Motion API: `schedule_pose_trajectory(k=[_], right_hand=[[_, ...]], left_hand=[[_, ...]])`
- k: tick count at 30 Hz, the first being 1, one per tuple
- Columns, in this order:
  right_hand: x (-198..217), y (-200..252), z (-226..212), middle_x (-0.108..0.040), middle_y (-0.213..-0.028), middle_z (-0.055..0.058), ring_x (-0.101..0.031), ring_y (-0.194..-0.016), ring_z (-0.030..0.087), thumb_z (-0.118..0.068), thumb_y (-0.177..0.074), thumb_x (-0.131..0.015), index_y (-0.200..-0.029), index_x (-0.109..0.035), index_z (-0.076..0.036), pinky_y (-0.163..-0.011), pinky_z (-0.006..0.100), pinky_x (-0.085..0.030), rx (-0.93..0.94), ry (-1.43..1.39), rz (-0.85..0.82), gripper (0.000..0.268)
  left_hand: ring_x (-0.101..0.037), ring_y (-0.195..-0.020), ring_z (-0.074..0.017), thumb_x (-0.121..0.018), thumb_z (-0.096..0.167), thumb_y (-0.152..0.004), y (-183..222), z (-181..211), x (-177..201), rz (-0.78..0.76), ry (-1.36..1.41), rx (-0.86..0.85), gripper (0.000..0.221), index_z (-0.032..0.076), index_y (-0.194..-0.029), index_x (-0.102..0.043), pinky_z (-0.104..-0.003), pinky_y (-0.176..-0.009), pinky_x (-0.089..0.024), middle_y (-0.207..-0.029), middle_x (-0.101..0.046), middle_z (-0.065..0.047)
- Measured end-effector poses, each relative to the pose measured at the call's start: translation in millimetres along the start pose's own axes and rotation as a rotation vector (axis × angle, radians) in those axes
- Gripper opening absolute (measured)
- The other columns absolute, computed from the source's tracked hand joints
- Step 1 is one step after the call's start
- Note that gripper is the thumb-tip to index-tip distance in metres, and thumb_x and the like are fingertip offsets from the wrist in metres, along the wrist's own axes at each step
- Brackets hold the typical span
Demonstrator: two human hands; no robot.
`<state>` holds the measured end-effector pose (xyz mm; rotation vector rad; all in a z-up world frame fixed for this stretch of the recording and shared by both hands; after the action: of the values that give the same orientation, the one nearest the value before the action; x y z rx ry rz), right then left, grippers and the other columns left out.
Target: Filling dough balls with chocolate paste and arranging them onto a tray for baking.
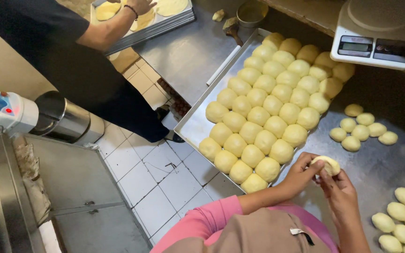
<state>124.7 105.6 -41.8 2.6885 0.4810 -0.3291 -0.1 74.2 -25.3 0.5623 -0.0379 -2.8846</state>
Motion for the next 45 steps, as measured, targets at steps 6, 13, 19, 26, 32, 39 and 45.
schedule_pose_trajectory(k=[6, 13, 19, 26, 32, 39, 45], right_hand=[[23, -11, 14, -0.06, -0.117, 0.013, -0.06, -0.103, 0.019, -0.011, -0.107, -0.056, -0.123, -0.051, 0.0, -0.092, 0.031, -0.05, 0.065, -0.026, 0.043, 0.02], [25, -13, 13, -0.056, -0.123, 0.014, -0.055, -0.105, 0.021, 0.0, -0.099, -0.043, -0.13, -0.046, -0.002, -0.095, 0.032, -0.046, 0.095, -0.166, -0.027, 0.031], [36, -16, 26, -0.059, -0.117, 0.006, -0.057, -0.101, 0.011, -0.028, -0.115, -0.051, -0.136, -0.053, -0.003, -0.087, 0.023, -0.048, 0.023, -0.042, 0.059, 0.033], [40, -11, 9, -0.062, -0.11, 0.012, -0.06, -0.088, 0.014, -0.025, -0.117, -0.057, -0.127, -0.053, 0.0, -0.076, 0.023, -0.052, 0.233, 0.118, 0.157, 0.027], [37, -6, 5, -0.063, -0.108, 0.013, -0.06, -0.088, 0.012, -0.028, -0.116, -0.057, -0.125, -0.054, 0.001, -0.075, 0.02, -0.048, 0.222, 0.18, 0.137, 0.03], [44, -11, 25, -0.05, -0.097, 0.001, -0.041, -0.078, 0.007, -0.047, -0.121, -0.04, -0.134, -0.055, -0.004, -0.069, 0.023, -0.038, 0.172, 0.103, 0.074, 0.047], [31, 2, 5, -0.058, -0.098, 0.008, -0.05, -0.089, 0.014, -0.04, -0.122, -0.045, -0.114, -0.062, -0.004, -0.079, 0.03, -0.039, 0.167, 0.365, 0.123, 0.041]], left_hand=[[-0.058, -0.108, -0.0194, -0.069, 0.04, -0.087, -4, 5, 4, -0.033, -0.165, -0.017, 0.063, -0.001, -0.13, -0.049, -0.03, -0.093, -0.05, -0.12, -0.059, -0.014], [-0.058, -0.091, -0.0149, -0.072, 0.03, -0.086, -10, 7, 10, -0.064, -0.271, -0.037, 0.055, -0.003, -0.126, -0.052, -0.028, -0.083, -0.05, -0.102, -0.06, -0.01], [-0.059, -0.092, -0.0151, -0.072, 0.026, -0.088, -5, 2, 3, -0.125, -0.275, -0.021, 0.05, 0.0, -0.127, -0.054, -0.028, -0.084, -0.05, -0.105, -0.063, -0.01], [-0.06, -0.091, -0.0133, -0.075, 0.021, -0.09, -17, -42, -3, -0.201, 0.11, 0.072, 0.055, -0.003, -0.132, -0.049, -0.023, -0.074, -0.052, -0.108, -0.061, -0.011], [-0.064, -0.097, -0.0186, -0.075, 0.038, -0.089, -15, -35, -4, -0.202, 0.131, 0.183, 0.076, -0.008, -0.139, -0.041, -0.025, -0.079, -0.055, -0.116, -0.062, -0.019], [-0.066, -0.082, -0.0152, -0.066, 0.033, -0.103, -6, -21, 1, -0.163, 0.02, 0.108, 0.037, -0.001, -0.115, -0.056, -0.024, -0.074, -0.054, -0.1, -0.067, -0.013], [-0.052, -0.074, -0.0074, -0.07, 0.039, -0.095, 8, 2, -2, -0.107, -0.185, 0.141, 0.035, 0.005, -0.098, -0.064, -0.022, -0.065, -0.043, -0.081, -0.059, -0.001]])
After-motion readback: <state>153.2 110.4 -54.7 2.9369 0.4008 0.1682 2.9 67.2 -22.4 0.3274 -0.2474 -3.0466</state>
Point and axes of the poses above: each hand's wrist, its own y-axis away from the middle knuckle, its own x-axis out of the back of the hand, z = x × y, the point moved 6 cm from there along -y, towards the middle knuckle
